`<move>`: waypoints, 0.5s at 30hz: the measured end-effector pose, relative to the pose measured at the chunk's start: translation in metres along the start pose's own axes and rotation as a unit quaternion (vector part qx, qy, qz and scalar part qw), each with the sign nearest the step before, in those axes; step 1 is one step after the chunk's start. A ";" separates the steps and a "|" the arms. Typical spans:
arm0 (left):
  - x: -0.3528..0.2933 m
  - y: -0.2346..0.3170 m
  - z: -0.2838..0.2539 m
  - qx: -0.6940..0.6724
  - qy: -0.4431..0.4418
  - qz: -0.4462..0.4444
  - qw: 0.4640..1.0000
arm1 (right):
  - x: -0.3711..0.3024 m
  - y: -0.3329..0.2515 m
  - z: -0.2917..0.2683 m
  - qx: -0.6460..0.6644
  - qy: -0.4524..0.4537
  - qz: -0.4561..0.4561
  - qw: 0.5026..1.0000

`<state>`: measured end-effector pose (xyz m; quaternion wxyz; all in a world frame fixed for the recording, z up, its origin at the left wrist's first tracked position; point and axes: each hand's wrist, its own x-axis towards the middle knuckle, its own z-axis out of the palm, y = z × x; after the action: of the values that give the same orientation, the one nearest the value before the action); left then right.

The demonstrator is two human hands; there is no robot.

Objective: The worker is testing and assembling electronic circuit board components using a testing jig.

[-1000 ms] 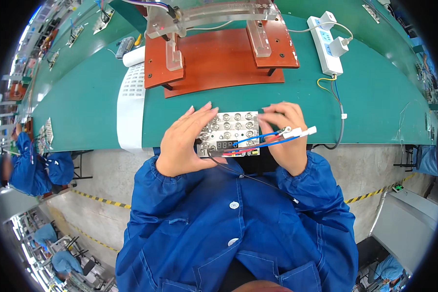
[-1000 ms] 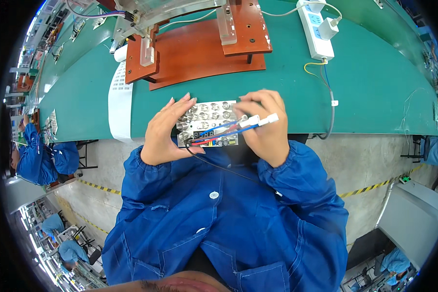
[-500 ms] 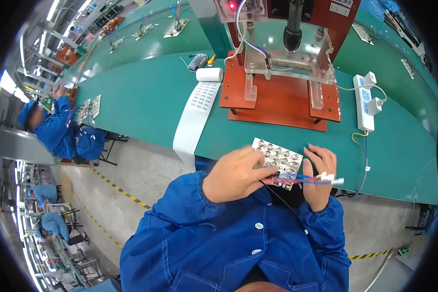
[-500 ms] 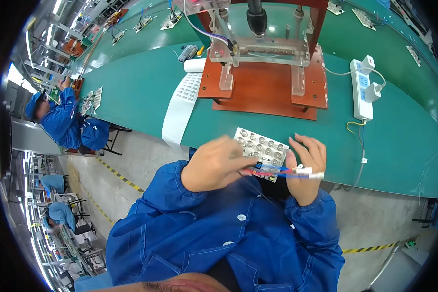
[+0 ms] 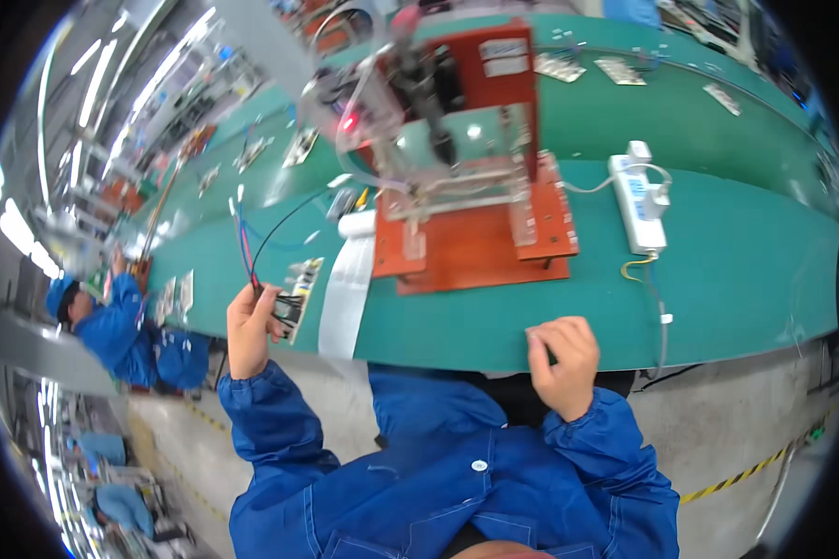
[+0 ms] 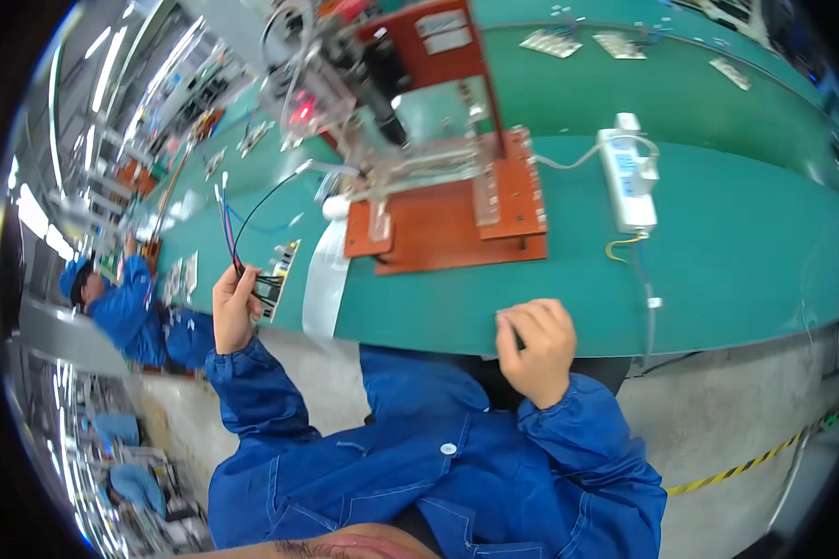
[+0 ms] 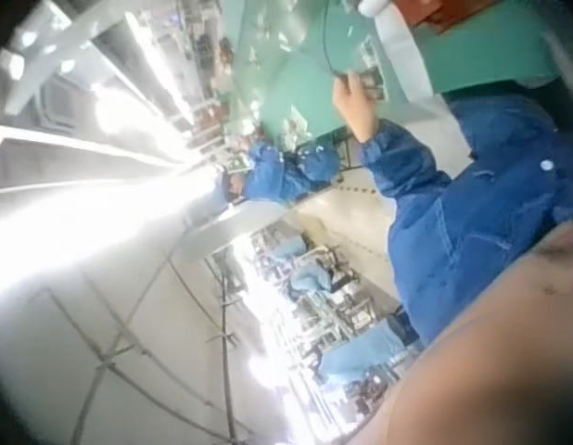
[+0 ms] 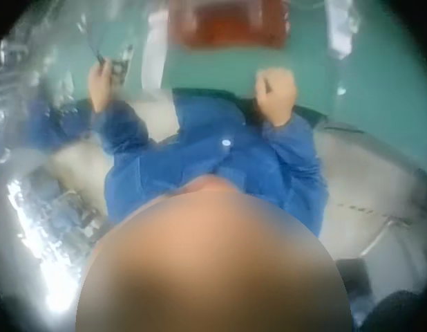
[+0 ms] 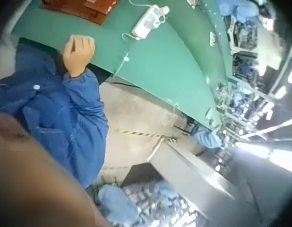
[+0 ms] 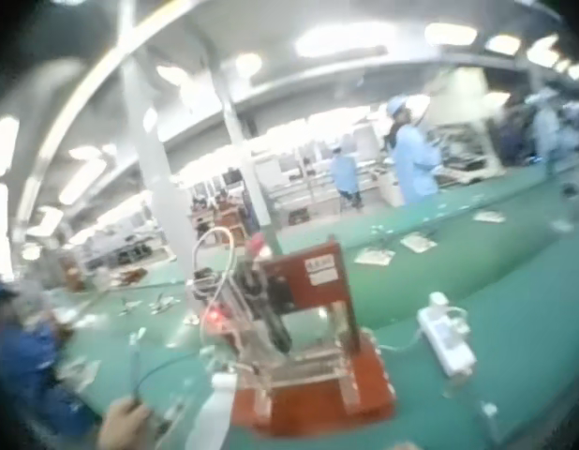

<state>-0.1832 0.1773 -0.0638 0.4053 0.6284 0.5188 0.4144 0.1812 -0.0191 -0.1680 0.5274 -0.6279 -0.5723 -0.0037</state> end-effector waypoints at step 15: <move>0.225 -0.005 0.075 -0.143 0.026 0.159 0.976 | -0.009 0.007 -0.015 0.099 0.023 -0.010 0.995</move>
<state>-0.0877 0.3948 -0.0708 0.4056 0.6276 0.3580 0.5599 0.1917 -0.0338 -0.1715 0.5996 -0.5670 -0.5638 0.0332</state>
